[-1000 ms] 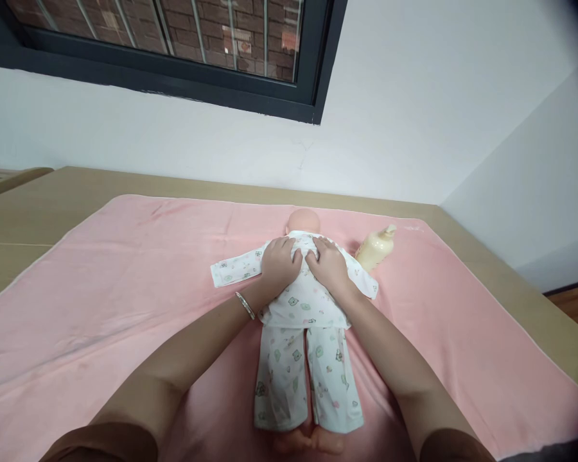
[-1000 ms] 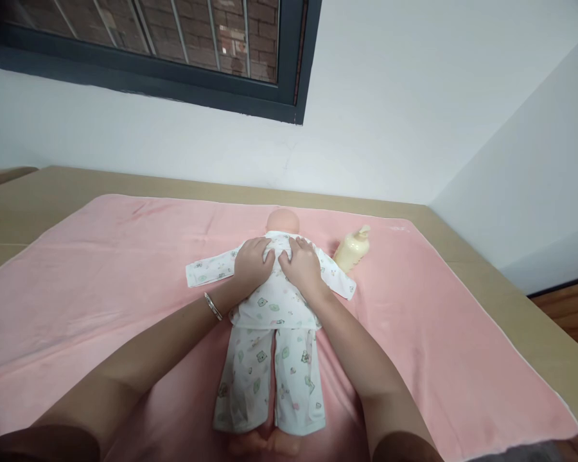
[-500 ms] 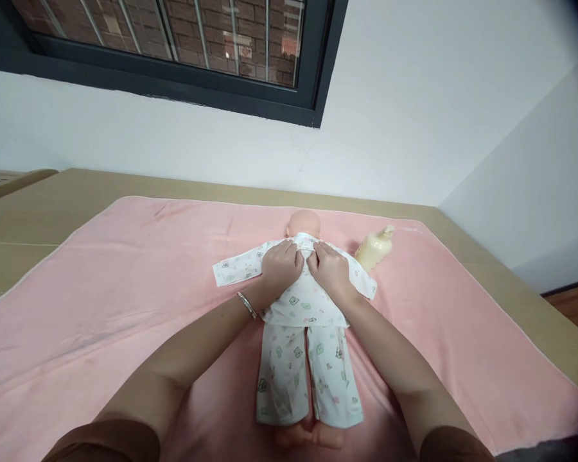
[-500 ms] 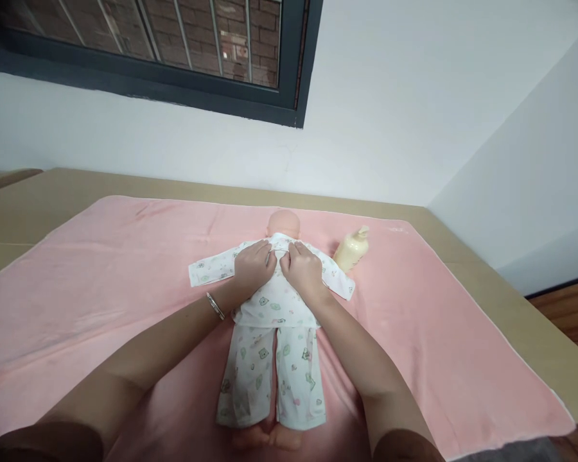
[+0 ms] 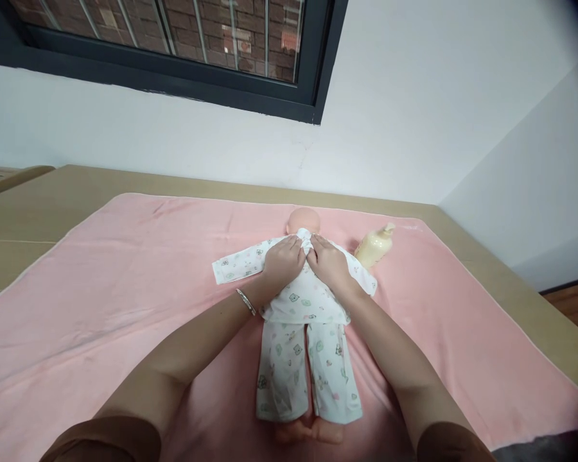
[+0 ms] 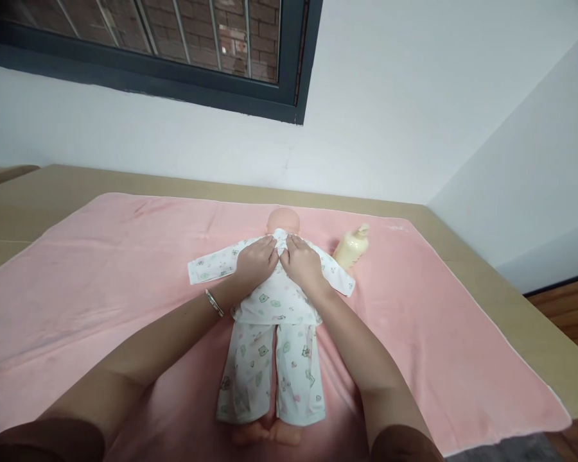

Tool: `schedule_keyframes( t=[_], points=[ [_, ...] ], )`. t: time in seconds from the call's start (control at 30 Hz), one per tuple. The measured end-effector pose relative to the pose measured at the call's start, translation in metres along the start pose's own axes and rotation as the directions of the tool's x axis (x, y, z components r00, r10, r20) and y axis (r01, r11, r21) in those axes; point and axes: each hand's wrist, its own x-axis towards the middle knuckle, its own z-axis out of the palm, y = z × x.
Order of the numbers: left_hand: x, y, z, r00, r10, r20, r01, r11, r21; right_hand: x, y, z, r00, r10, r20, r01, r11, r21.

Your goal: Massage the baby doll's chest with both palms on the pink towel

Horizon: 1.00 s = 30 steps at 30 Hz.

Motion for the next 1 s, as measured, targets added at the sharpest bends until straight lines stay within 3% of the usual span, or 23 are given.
schedule_keyframes(
  t=[0.2, 0.4, 0.6, 0.7, 0.87, 1.0],
  points=[
    [-0.003, 0.001, 0.001, 0.992, -0.124, 0.023, 0.123, 0.991, 0.047, -0.006, -0.008, 0.002, 0.991, 0.120, -0.064, -0.122, 0.992, -0.031],
    [0.005, -0.010, 0.010, 0.995, -0.075, 0.070, 0.078, 0.997, -0.028, 0.007, 0.016, 0.009, 0.999, -0.040, 0.016, 0.037, 0.991, 0.131],
    [0.000, -0.005, 0.001, 1.000, -0.011, -0.015, 0.010, 1.000, -0.016, -0.002, 0.012, 0.011, 0.990, -0.014, -0.138, 0.030, 0.993, 0.118],
    [-0.003, -0.002, -0.002, 0.999, -0.041, -0.023, 0.042, 0.999, 0.015, -0.008, 0.006, 0.011, 0.981, 0.009, -0.192, 0.006, 0.997, 0.078],
    [-0.003, 0.003, -0.002, 0.985, -0.171, -0.005, 0.171, 0.983, 0.064, -0.006, -0.001, 0.003, 0.979, 0.155, -0.136, -0.147, 0.987, 0.066],
    [0.001, -0.001, 0.003, 0.981, -0.192, 0.037, 0.191, 0.981, 0.018, 0.001, 0.004, 0.003, 0.989, 0.126, -0.078, -0.116, 0.986, 0.122]
  ],
)
